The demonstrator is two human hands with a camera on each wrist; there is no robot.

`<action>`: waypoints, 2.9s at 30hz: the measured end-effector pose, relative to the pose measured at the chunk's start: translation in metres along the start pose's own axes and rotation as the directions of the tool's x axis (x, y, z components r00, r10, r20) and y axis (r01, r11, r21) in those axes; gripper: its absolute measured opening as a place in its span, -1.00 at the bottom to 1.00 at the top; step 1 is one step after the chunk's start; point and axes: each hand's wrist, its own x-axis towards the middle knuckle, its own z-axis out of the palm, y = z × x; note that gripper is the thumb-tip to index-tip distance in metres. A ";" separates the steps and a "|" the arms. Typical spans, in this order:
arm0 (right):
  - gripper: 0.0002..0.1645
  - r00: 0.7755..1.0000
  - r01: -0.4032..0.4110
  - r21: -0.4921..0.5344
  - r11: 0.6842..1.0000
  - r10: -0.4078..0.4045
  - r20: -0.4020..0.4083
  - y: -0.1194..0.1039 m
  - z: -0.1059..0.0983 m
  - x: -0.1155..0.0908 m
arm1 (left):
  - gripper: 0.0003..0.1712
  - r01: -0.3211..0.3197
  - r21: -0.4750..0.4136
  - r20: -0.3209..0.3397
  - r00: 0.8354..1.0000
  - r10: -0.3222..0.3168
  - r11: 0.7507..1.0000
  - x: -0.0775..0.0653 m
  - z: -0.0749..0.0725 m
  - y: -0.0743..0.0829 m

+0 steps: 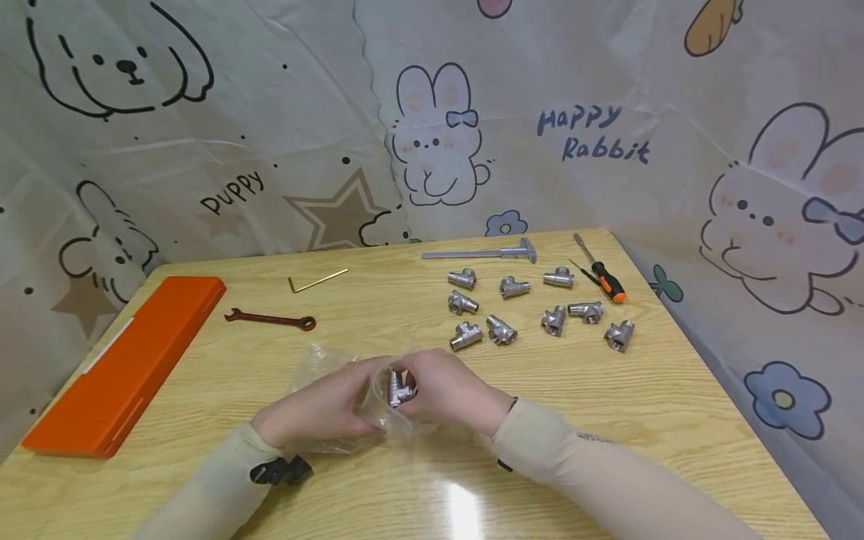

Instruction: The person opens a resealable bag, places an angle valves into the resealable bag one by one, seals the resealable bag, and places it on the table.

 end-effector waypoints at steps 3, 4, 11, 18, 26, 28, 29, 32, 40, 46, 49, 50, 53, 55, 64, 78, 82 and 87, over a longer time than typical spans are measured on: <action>-0.56 1.000 0.006 -0.033 0.999 -0.006 -0.006 0.000 0.012 0.008 | -0.03 -0.013 0.034 -0.001 1.000 0.013 0.999 0.000 -0.001 0.000; -0.58 1.000 0.005 -0.044 0.999 -0.006 -0.008 0.000 0.015 0.010 | -0.03 -0.020 0.044 0.000 1.000 0.020 0.999 0.000 -0.001 -0.001; -0.72 1.000 0.004 -0.055 0.998 -0.004 -0.004 -0.003 0.021 0.015 | -0.01 -0.065 0.067 0.006 0.998 0.065 0.996 -0.001 -0.002 -0.002; -0.67 1.000 0.004 -0.119 0.993 -0.007 -0.023 0.000 -0.013 -0.007 | -0.02 -0.019 0.053 0.018 1.000 0.018 0.998 -0.001 -0.003 -0.001; -0.65 0.964 -0.218 -0.178 0.960 0.182 -0.196 0.036 -0.064 -0.027 | 0.07 0.053 0.125 -0.004 0.999 -0.053 0.991 -0.002 -0.006 0.002; -0.61 0.944 -0.280 -0.192 0.940 0.234 -0.234 0.046 -0.069 -0.026 | 0.08 0.074 0.141 -0.016 0.997 -0.073 0.987 -0.003 -0.006 0.002; -0.59 0.934 -0.309 -0.197 0.930 0.258 -0.246 0.051 -0.069 -0.025 | 0.07 0.081 0.142 -0.021 0.997 -0.079 0.987 -0.004 -0.006 0.002; -0.63 0.920 -0.356 -0.211 0.910 0.301 -0.252 0.061 -0.064 -0.019 | 0.04 0.087 0.134 -0.031 0.996 -0.084 0.987 -0.004 -0.006 0.001; -0.40 0.896 -0.426 -0.328 0.843 0.345 -0.280 0.064 -0.041 0.004 | -0.01 0.081 0.107 -0.043 0.996 -0.077 0.991 -0.001 -0.004 -0.001; -0.42 0.885 -0.465 -0.403 0.788 0.395 -0.247 0.065 -0.031 0.019 | 0.01 0.082 0.118 -0.037 0.996 -0.078 0.990 0.001 -0.004 0.000; -0.50 0.886 -0.463 -0.383 0.799 0.397 -0.241 0.065 -0.028 0.022 | 0.01 0.075 0.147 -0.042 0.997 -0.069 0.986 0.002 -0.004 0.001; -0.54 0.886 -0.460 -0.369 0.808 0.394 -0.243 0.065 -0.027 0.023 | 0.01 0.072 0.157 -0.043 0.997 -0.066 0.985 0.002 -0.004 0.001; -0.62 0.888 -0.453 -0.326 0.830 0.387 -0.250 0.065 -0.026 0.023 | -0.01 0.059 0.155 -0.039 0.998 -0.054 0.986 0.002 -0.004 0.001; -0.66 0.885 -0.455 -0.298 0.839 0.389 -0.255 0.065 -0.026 0.023 | 0.00 0.052 0.145 -0.032 0.998 -0.048 0.988 0.003 -0.004 0.000; -0.51 0.905 -0.398 -0.185 0.899 0.350 -0.243 0.059 -0.034 0.004 | 0.02 0.046 0.115 -0.036 0.998 -0.042 0.992 0.001 -0.002 -0.003; -0.31 0.989 -0.070 -0.098 0.993 0.056 -0.138 0.005 -0.031 -0.042 | 0.33 -0.011 0.134 -0.029 0.999 0.015 0.991 0.002 -0.001 -0.004; -0.32 0.993 -0.038 -0.089 0.995 0.028 -0.111 0.002 -0.021 -0.034 | 0.26 -0.010 0.108 -0.022 1.000 0.013 0.994 0.002 -0.001 -0.003; -0.37 0.996 -0.041 -0.078 0.996 0.034 -0.082 0.001 -0.011 -0.020 | 0.20 -0.006 0.120 -0.019 1.000 0.008 0.993 0.001 -0.003 -0.002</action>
